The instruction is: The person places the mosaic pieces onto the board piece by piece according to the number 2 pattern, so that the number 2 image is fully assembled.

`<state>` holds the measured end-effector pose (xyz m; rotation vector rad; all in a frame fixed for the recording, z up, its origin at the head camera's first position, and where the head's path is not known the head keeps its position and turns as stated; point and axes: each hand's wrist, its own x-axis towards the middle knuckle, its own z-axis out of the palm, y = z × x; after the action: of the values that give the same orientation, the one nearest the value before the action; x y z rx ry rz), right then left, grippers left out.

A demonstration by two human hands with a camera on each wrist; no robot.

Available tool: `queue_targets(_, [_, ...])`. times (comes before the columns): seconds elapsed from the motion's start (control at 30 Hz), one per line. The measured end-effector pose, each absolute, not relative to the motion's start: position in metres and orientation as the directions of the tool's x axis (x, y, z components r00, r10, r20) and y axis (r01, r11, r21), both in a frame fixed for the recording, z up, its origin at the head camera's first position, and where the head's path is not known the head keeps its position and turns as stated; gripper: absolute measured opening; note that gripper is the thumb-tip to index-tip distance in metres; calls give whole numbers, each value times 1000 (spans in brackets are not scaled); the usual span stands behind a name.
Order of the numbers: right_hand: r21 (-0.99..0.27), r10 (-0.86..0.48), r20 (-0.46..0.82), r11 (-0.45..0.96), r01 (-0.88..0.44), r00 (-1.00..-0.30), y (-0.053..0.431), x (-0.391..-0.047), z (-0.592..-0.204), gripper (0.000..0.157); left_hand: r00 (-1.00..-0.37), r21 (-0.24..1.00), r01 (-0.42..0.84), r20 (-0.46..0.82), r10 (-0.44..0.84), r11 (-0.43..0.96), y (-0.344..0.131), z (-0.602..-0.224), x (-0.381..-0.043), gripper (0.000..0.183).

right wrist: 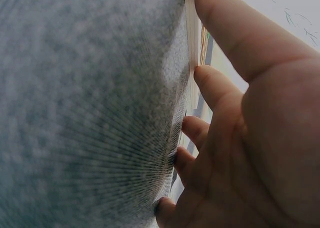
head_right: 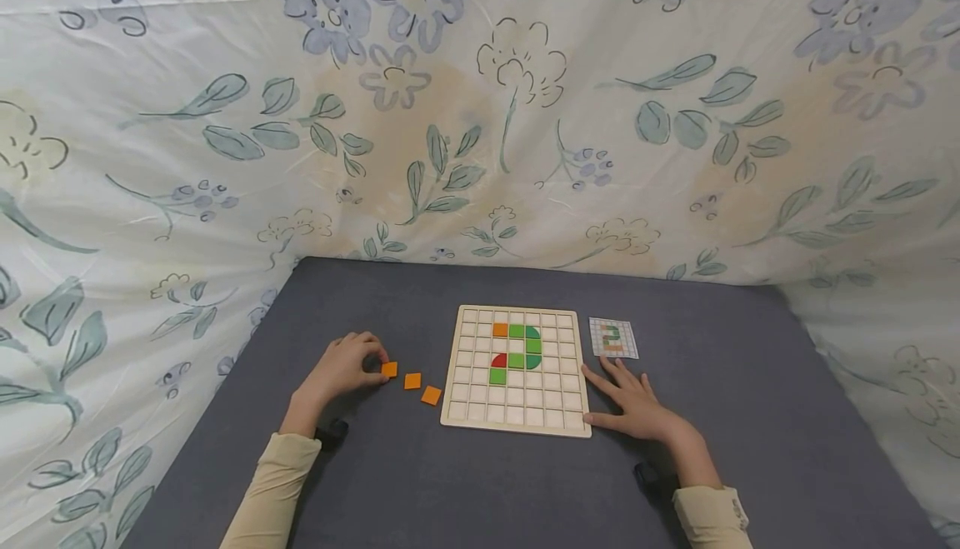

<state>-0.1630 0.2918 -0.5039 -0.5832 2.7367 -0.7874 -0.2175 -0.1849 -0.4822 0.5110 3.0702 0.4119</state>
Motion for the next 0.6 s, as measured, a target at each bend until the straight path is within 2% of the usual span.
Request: queue_targets(0.6, [-563, -446, -77, 758, -330, -892, 293, -163, -507, 75, -923, 257, 385, 101, 371, 886, -169, -476, -217, 23])
